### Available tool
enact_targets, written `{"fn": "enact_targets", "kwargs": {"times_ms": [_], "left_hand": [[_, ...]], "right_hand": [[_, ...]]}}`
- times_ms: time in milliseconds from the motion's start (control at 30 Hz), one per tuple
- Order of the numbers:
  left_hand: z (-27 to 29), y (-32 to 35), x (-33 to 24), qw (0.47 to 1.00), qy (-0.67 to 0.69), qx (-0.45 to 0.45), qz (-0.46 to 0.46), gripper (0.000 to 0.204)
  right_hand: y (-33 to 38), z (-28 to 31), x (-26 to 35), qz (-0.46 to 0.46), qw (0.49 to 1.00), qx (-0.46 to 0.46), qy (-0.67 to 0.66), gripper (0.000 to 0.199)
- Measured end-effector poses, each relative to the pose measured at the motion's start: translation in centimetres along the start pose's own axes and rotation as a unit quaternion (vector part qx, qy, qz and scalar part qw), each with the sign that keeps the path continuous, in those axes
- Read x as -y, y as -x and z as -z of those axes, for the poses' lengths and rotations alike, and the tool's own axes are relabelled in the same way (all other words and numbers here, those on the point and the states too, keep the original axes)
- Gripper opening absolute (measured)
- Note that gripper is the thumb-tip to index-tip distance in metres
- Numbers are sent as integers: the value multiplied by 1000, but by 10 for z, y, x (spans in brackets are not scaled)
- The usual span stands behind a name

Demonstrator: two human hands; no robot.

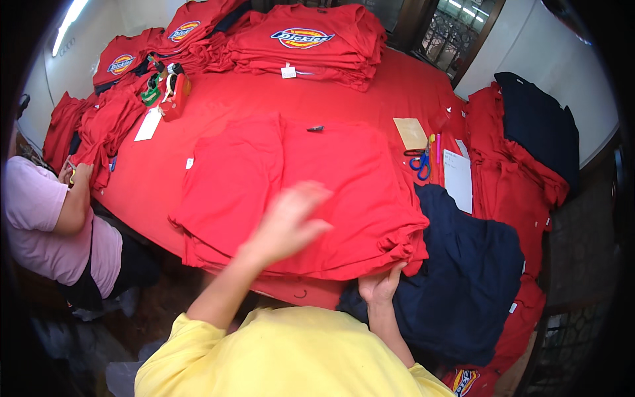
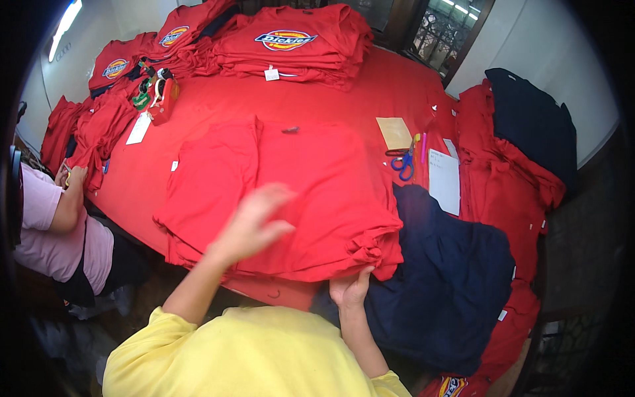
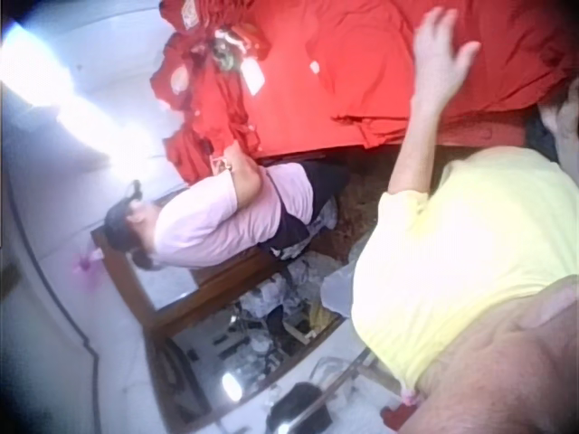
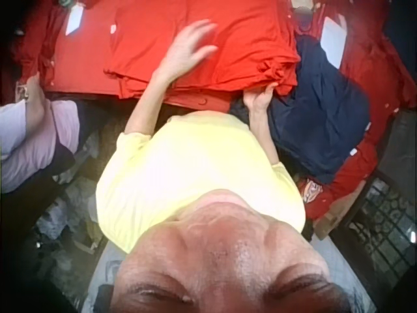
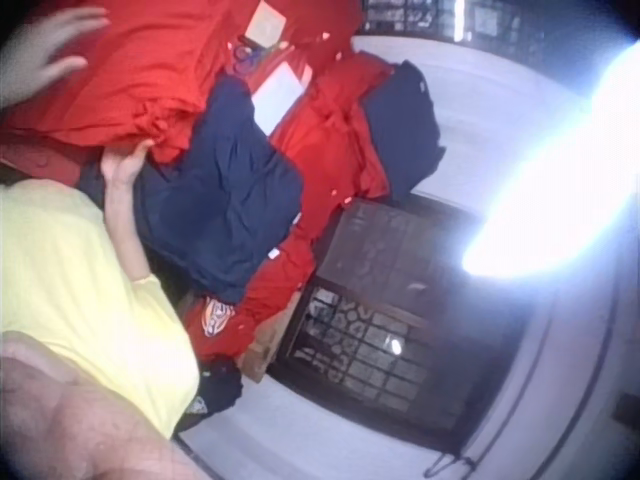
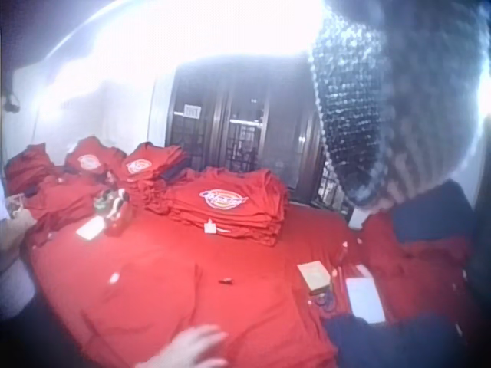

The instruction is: The person picks up, spreads out, and checks individual red shirts from a stack, then marks tags on some shirts using a pink marker.

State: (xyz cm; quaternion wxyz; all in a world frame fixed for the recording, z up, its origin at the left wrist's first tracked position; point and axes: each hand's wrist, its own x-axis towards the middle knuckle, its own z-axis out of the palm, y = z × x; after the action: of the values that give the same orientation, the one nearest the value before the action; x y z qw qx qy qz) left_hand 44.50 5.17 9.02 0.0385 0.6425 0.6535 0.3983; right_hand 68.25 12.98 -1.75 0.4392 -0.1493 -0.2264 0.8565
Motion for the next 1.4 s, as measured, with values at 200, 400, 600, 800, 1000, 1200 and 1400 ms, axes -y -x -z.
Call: {"fn": "enact_targets", "kwargs": {"times_ms": [200, 400, 600, 800, 1000, 1200, 1400], "left_hand": [[102, 156, 133, 763, -461, -187, 412, 43], [139, 170, 164, 831, -275, -189, 444, 35], [161, 1, 114, 880, -77, -396, 250, 38], [-9, -104, 12, 997, 51, -23, 54, 25], [-90, -79, -3, 995, -95, 11, -41, 52], [-48, -53, -8, 990, -141, -16, -24, 77], [-50, 12, -3, 959, -255, 67, 101, 95]], "right_hand": [[-19, -32, -6, -26, 986, -99, 134, 47], [-79, -47, -66, -154, 973, -73, 156, 34], [-138, -58, -86, -240, 962, -5, 129, 37], [-135, -32, -74, -195, 980, 21, -11, 39], [-124, -53, -62, -109, 991, 31, -67, 57], [-130, -37, -60, -162, 984, 59, -47, 53], [-128, -54, -55, -132, 991, -19, -18, 43]]}}
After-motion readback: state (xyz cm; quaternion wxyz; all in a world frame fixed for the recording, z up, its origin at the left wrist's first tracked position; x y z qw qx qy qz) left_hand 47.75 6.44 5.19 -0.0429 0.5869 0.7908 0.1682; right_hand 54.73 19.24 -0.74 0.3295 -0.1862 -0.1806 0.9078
